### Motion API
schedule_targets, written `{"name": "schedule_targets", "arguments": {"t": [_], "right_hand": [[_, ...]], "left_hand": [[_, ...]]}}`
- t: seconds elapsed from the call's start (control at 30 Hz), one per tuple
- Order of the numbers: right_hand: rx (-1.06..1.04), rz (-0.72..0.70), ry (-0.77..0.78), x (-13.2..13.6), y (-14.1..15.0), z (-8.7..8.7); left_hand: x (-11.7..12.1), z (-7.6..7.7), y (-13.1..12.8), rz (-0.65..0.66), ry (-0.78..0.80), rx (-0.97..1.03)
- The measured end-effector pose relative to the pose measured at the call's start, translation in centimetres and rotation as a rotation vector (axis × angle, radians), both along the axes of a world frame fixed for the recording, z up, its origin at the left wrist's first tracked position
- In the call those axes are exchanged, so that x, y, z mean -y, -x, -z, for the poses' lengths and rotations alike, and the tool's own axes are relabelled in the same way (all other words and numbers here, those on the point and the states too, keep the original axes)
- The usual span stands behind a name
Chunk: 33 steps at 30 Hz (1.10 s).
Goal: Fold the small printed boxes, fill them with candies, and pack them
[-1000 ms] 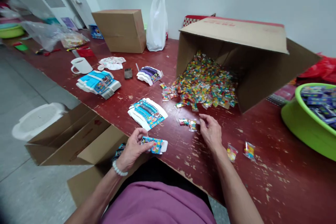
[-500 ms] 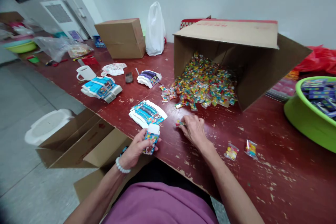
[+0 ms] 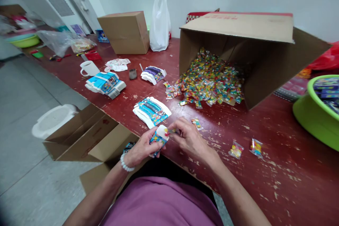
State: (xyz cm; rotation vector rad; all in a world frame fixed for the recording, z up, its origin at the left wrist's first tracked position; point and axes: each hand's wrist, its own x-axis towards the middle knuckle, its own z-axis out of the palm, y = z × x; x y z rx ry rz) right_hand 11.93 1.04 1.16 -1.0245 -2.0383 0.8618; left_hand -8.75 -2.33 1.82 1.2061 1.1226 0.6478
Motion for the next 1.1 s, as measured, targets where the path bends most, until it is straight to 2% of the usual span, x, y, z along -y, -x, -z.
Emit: {"name": "schedule_targets", "arguments": {"t": [0.17,0.3,0.43,0.63,0.77,0.93,1.03,1.1], "right_hand": [[-0.237,-0.08,0.377,0.7,0.3,-0.3],[-0.503,0.071,0.547,0.9,0.9,0.2],[-0.531,0.159,0.633,0.6,1.0,0.9],[-0.488,0.165,0.652,0.4,0.8,0.8],[-0.455,0.152,0.602,0.5,0.6,0.5],[-0.463,0.204,0.526,0.5,0.8,0.8],[-0.339,0.114,0.438,0.8,1.3,0.5],[-0.215,0.02,0.32,1.0,1.5,0.0]], "left_hand": [[0.1,0.6,0.2,-0.032,0.092,0.127],[0.3,0.7,0.2,-0.048,0.142,0.189],[0.5,0.4,0.2,-0.051,0.177,0.213],[0.8,0.6,0.3,-0.031,0.181,0.203],[0.8,0.8,0.3,-0.026,0.171,0.193],[0.8,0.6,0.3,-0.028,0.126,0.15],[0.8,0.5,-0.1,-0.03,0.093,0.148],[0.8,0.6,-0.4,-0.069,0.114,0.24]]}}
